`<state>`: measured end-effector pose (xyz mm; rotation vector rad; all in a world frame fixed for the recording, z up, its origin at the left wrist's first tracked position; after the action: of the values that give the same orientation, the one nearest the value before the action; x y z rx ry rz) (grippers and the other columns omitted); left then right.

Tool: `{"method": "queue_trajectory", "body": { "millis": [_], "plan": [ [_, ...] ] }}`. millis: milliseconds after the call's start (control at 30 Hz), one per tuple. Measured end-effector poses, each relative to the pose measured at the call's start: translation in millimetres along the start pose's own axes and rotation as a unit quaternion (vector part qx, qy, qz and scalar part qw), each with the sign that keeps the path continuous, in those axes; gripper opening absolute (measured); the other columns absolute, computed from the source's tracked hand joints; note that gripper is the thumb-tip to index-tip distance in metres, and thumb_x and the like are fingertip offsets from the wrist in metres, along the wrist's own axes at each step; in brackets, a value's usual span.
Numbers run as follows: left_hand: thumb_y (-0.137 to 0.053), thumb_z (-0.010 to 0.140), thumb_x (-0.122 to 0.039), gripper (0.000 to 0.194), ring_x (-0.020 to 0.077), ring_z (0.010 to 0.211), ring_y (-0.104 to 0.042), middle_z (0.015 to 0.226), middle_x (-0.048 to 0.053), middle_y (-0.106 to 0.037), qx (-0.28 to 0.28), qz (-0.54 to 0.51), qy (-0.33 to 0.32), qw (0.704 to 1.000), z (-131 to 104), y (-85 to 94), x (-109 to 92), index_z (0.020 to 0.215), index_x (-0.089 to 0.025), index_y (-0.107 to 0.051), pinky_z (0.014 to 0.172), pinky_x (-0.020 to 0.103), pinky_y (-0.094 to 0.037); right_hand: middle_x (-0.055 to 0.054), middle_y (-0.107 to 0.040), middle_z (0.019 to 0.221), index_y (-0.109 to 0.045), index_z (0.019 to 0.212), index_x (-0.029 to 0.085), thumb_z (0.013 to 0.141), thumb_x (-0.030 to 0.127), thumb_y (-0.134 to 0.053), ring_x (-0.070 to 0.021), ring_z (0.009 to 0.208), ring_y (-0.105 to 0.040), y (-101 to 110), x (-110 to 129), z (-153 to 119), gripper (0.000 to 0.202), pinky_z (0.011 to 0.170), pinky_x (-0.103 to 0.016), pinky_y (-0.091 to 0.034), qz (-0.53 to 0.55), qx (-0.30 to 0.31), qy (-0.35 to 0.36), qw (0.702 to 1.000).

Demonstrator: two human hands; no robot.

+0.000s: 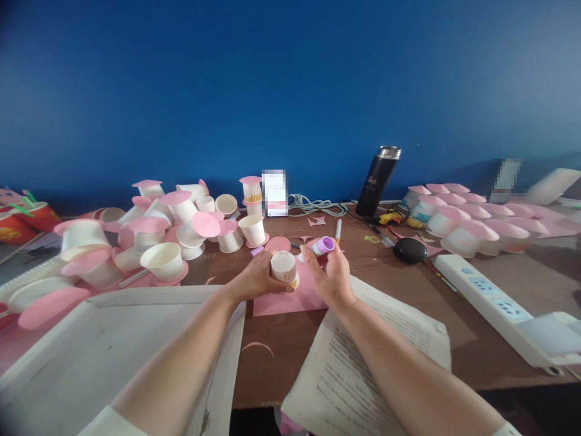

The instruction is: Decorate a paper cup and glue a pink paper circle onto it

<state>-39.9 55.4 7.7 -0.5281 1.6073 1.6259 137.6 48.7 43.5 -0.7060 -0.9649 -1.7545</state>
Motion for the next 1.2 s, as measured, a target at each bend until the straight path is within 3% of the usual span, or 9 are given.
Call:
{"method": "queue_trajectory", "body": {
  "millis": [133, 300, 433, 600, 800, 900, 1067, 1200],
  "plan": [
    [-0.082, 0.045, -0.045, 0.079, 0.0306, 0.105, -0.050, 0.112, 0.012, -0.056, 0.043, -0.007, -0.019, 0.999, -1, -1.1, -3, 0.113, -0.017, -0.053, 0.086, 0.042, -0.042, -0.002, -0.064, 0.074, -0.057, 0.089, 0.021, 0.085, 0.036, -0.057, -0.0137, 0.058, -0.060, 1, 6, -4, 0.016, 0.055, -0.025, -0.048, 0.032, 0.017, 0.016, 0.999],
    [-0.070, 0.066, -0.029, 0.039, 0.0193, 0.083, -0.057, 0.092, 0.004, -0.063, 0.139, -0.127, -0.073, 0.979, -7, 0.2, -25, 0.102, -0.018, -0.058, 0.069, 0.029, -0.045, -0.004, -0.065, 0.085, -0.060, 0.091, 0.021, 0.083, 0.030, -0.060, -0.0155, 0.069, -0.061, -6, 21, -13, 0.012, 0.061, -0.026, -0.049, 0.016, 0.081, 0.084, 0.993],
    [-0.070, 0.063, -0.024, 0.036, 0.0181, 0.077, -0.057, 0.088, 0.004, -0.064, 0.095, -0.108, -0.052, 0.988, -5, 1.5, -24, 0.095, -0.016, -0.058, 0.062, 0.027, -0.044, -0.003, -0.065, 0.084, -0.060, 0.089, 0.021, 0.081, 0.028, -0.062, -0.0149, 0.069, -0.060, -6, 21, -11, 0.011, 0.061, -0.025, -0.048, -0.026, 0.065, 0.087, 0.994],
    [-0.076, 0.055, -0.032, 0.051, 0.0215, 0.085, -0.057, 0.098, 0.006, -0.064, 0.020, -0.049, -0.007, 0.999, -2, 2.3, -11, 0.099, -0.018, -0.054, 0.066, 0.030, -0.044, -0.001, -0.063, 0.072, -0.056, 0.082, 0.020, 0.080, 0.031, -0.063, -0.0133, 0.058, -0.057, 1, 9, -4, 0.012, 0.059, -0.025, -0.048, -0.061, 0.025, 0.039, 0.997],
    [-0.075, 0.056, -0.035, 0.048, 0.0219, 0.086, -0.056, 0.098, 0.007, -0.061, -0.056, -0.003, -0.037, 0.998, -1, 2.8, -10, 0.096, -0.018, -0.054, 0.072, 0.032, -0.042, -0.005, -0.067, 0.091, -0.059, 0.094, 0.022, 0.082, 0.032, -0.061, -0.0186, 0.078, -0.063, -3, 16, -9, 0.016, 0.070, -0.029, -0.051, -0.015, 0.065, 0.076, 0.995],
    [-0.074, 0.058, -0.036, 0.041, 0.0220, 0.083, -0.055, 0.092, 0.006, -0.061, -0.067, 0.025, -0.043, 0.997, 0, 2.1, -10, 0.090, -0.018, -0.055, 0.070, 0.033, -0.041, -0.006, -0.066, 0.096, -0.059, 0.095, 0.022, 0.080, 0.031, -0.064, -0.0204, 0.084, -0.062, -7, 17, -10, 0.018, 0.077, -0.032, -0.050, -0.027, 0.072, 0.096, 0.992],
    [-0.077, 0.054, -0.039, 0.050, 0.0249, 0.090, -0.054, 0.100, 0.007, -0.060, -0.058, 0.039, -0.014, 0.997, 2, 3.4, -3, 0.095, -0.019, -0.055, 0.074, 0.036, -0.041, -0.003, -0.066, 0.081, -0.058, 0.088, 0.022, 0.083, 0.033, -0.060, -0.0174, 0.069, -0.061, -3, 2, -4, 0.013, 0.064, -0.028, -0.050, -0.038, 0.040, 0.034, 0.998],
    [-0.077, 0.055, -0.037, 0.049, 0.0248, 0.090, -0.053, 0.099, 0.007, -0.059, -0.058, 0.037, -0.012, 0.998, 2, 2.8, -3, 0.095, -0.019, -0.055, 0.075, 0.036, -0.041, -0.005, -0.067, 0.090, -0.059, 0.095, 0.021, 0.085, 0.032, -0.059, -0.0175, 0.075, -0.063, -4, 1, -4, 0.016, 0.066, -0.028, -0.051, 0.012, 0.063, 0.036, 0.997]
  ]
}}
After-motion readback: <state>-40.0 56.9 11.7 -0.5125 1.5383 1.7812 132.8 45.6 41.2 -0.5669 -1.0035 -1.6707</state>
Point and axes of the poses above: each hand's wrist, its own z-axis towards the middle knuckle, its own y-axis out of the back of the hand, x = y × z, the point moved 6 cm from there along z, towards the middle knuckle
